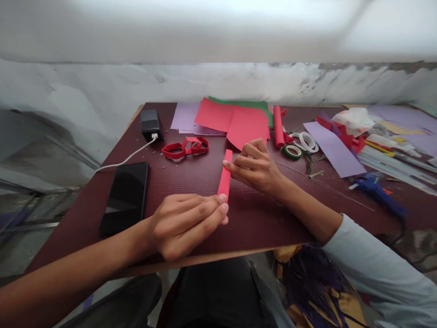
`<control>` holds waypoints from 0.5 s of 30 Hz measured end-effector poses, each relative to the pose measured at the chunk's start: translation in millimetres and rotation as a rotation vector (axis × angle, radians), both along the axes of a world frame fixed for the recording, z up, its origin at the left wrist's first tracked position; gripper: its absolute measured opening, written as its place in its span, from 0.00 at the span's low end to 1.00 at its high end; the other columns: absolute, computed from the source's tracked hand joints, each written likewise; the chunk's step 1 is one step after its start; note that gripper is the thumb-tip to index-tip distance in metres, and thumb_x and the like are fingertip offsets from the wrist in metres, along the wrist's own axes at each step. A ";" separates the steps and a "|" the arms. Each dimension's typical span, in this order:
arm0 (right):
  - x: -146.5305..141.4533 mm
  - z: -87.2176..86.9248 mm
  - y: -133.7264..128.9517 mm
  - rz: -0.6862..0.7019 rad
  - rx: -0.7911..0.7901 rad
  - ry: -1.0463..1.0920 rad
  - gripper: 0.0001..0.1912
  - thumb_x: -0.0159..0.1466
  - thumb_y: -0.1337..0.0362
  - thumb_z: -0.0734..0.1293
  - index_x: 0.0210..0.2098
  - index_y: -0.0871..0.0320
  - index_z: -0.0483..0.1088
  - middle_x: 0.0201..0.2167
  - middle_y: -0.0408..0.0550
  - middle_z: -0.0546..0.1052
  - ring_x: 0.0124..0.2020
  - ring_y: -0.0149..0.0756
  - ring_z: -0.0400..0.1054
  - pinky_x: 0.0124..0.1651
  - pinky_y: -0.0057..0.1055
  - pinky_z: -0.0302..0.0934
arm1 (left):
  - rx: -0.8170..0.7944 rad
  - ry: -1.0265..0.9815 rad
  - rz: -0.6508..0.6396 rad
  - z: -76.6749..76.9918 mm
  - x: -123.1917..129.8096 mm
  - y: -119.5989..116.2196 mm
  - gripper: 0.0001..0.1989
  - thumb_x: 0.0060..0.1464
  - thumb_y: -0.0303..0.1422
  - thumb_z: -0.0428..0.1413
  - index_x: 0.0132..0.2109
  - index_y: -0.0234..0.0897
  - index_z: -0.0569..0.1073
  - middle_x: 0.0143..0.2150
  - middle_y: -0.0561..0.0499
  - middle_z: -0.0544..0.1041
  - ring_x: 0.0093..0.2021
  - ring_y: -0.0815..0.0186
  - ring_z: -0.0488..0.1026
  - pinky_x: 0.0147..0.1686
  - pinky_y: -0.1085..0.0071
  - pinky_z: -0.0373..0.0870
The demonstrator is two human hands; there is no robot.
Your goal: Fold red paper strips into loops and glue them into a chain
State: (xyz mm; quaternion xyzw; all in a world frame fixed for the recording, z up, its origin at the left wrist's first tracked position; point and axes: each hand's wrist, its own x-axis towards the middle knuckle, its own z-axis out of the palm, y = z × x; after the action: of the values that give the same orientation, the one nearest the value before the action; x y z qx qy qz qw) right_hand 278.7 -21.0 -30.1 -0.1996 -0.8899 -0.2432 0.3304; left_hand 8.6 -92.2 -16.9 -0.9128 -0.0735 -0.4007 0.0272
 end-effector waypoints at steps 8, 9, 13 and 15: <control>17.0 -2.8 21.9 -0.262 -0.071 -0.057 0.10 0.77 0.63 0.65 0.47 0.49 0.79 0.30 0.42 0.81 0.38 0.39 0.64 0.48 0.43 0.51 | -0.179 0.003 0.107 3.1 -1.1 -26.2 0.26 0.73 0.24 0.49 0.74 0.42 0.63 0.51 0.43 0.86 0.56 0.55 0.83 0.58 0.57 0.84; 19.6 -2.7 24.8 -0.281 -0.054 -0.056 0.10 0.77 0.62 0.65 0.46 0.50 0.80 0.29 0.42 0.81 0.38 0.39 0.64 0.47 0.43 0.51 | -0.166 -0.001 0.090 4.0 -1.0 -26.0 0.25 0.73 0.24 0.49 0.73 0.40 0.64 0.50 0.43 0.87 0.57 0.56 0.83 0.58 0.57 0.84; 36.3 -3.8 37.3 -0.391 -0.047 -0.057 0.14 0.76 0.62 0.66 0.35 0.53 0.80 0.25 0.45 0.78 0.35 0.40 0.62 0.44 0.44 0.50 | -0.075 -0.037 0.045 8.1 -2.8 -17.8 0.19 0.74 0.24 0.48 0.67 0.34 0.70 0.47 0.43 0.87 0.56 0.60 0.83 0.57 0.62 0.84; 46.2 -5.1 42.4 -0.460 -0.107 -0.046 0.19 0.75 0.62 0.66 0.27 0.55 0.77 0.22 0.46 0.76 0.33 0.40 0.60 0.42 0.43 0.48 | 0.002 -0.024 0.008 8.3 -3.6 -11.2 0.16 0.73 0.26 0.51 0.63 0.36 0.74 0.48 0.45 0.87 0.55 0.60 0.84 0.55 0.64 0.86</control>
State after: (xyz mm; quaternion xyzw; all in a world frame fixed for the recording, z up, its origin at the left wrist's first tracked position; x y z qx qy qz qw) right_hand 324.9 21.4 -35.1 -0.4087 -0.8398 -0.2691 0.2351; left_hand 5.0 -103.4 -8.6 -0.9076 -0.0772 -0.4117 0.0286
